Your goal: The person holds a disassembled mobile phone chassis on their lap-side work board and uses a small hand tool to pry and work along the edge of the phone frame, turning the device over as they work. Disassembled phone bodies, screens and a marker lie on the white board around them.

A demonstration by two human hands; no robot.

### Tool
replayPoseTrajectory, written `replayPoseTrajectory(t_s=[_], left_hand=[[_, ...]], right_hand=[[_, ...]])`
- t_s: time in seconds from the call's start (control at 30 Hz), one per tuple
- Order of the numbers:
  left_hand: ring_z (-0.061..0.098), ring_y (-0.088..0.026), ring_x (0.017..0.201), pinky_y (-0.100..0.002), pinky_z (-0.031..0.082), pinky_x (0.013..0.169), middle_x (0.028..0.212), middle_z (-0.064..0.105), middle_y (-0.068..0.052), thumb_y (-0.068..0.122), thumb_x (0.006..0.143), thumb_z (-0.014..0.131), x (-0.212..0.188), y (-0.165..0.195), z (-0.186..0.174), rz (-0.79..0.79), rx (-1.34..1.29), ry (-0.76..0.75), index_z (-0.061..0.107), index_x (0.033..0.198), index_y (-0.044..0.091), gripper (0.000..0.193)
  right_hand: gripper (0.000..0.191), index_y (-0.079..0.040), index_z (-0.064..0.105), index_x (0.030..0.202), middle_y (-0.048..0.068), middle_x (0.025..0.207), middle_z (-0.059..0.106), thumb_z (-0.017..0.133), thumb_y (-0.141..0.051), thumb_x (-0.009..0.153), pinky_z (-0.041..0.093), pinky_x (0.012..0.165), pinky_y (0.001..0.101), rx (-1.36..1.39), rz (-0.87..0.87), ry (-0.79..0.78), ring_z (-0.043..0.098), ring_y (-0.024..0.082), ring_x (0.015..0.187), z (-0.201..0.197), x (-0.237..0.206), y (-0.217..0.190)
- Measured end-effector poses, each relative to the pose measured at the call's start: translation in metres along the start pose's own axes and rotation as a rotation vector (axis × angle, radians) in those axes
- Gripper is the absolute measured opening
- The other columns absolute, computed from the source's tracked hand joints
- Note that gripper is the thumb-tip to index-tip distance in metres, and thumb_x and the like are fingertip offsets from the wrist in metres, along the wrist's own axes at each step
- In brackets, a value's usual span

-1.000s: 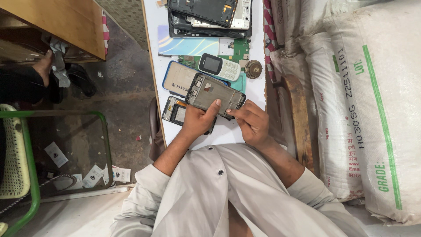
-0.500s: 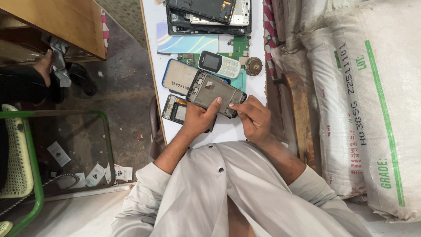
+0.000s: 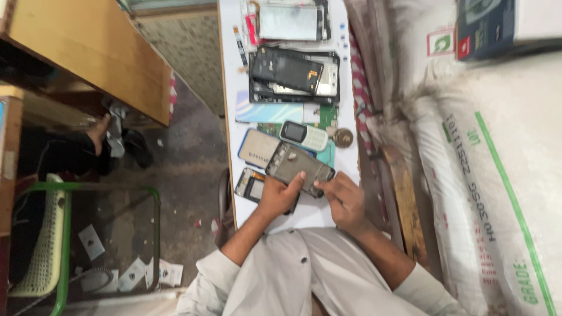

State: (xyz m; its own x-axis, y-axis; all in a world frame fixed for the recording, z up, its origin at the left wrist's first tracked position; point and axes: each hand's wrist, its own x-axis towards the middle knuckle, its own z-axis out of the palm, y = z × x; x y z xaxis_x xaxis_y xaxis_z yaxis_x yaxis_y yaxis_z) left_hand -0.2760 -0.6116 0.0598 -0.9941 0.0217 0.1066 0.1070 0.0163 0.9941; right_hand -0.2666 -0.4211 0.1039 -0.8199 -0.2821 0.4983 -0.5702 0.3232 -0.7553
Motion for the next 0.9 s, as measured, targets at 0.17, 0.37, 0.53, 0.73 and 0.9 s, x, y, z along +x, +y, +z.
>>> replayPoseTrajectory(t_s=[0.17,0.37,0.53,0.73,0.9], left_hand=[[0.067,-0.014,0.084,-0.031,0.055,0.076,0.093,0.075,-0.008,0.014,0.098,0.065,0.004,0.002,-0.002,-0.01,-0.011,-0.005,0.072,0.106,-0.003,0.02],[0.068,-0.013,0.08,-0.03,0.056,0.072,0.09,0.076,-0.007,0.015,0.097,0.067,0.002,0.002,-0.003,-0.059,-0.029,0.004,0.072,0.102,-0.003,0.02],[0.069,-0.013,0.088,-0.03,0.057,0.076,0.097,0.075,-0.006,0.014,0.097,0.067,0.003,0.003,-0.005,-0.016,-0.075,0.015,0.071,0.107,-0.002,0.019],[0.068,-0.014,0.095,-0.031,0.056,0.083,0.105,0.073,-0.008,0.013,0.099,0.065,0.006,0.008,-0.011,0.091,-0.057,-0.008,0.068,0.114,-0.002,0.022],[0.065,-0.012,0.084,-0.031,0.056,0.076,0.095,0.072,-0.008,0.017,0.1,0.065,0.007,0.013,-0.015,-0.002,-0.074,-0.024,0.069,0.113,-0.001,0.023]], right_hand=[[0.019,-0.002,0.075,0.104,0.008,0.074,0.059,0.064,0.006,0.091,0.046,0.061,0.0298,0.088,0.091,0.042,0.056,0.019,0.065,0.0,0.004,-0.003],[0.024,-0.003,0.075,0.104,0.008,0.078,0.062,0.062,0.008,0.087,0.047,0.064,0.0289,0.059,0.011,-0.001,0.058,0.019,0.07,-0.001,0.002,-0.005],[0.027,-0.005,0.074,0.107,0.007,0.079,0.062,0.061,0.009,0.087,0.048,0.063,0.0276,0.051,0.039,0.018,0.059,0.016,0.07,0.004,0.001,-0.008],[0.024,-0.005,0.075,0.107,0.005,0.075,0.058,0.064,0.007,0.09,0.043,0.058,0.0264,0.056,0.076,0.059,0.054,0.013,0.065,0.014,0.006,-0.008],[0.022,-0.004,0.074,0.107,0.004,0.077,0.058,0.063,0.007,0.091,0.041,0.057,0.0259,0.065,0.052,0.049,0.052,0.012,0.065,0.018,0.007,-0.009]])
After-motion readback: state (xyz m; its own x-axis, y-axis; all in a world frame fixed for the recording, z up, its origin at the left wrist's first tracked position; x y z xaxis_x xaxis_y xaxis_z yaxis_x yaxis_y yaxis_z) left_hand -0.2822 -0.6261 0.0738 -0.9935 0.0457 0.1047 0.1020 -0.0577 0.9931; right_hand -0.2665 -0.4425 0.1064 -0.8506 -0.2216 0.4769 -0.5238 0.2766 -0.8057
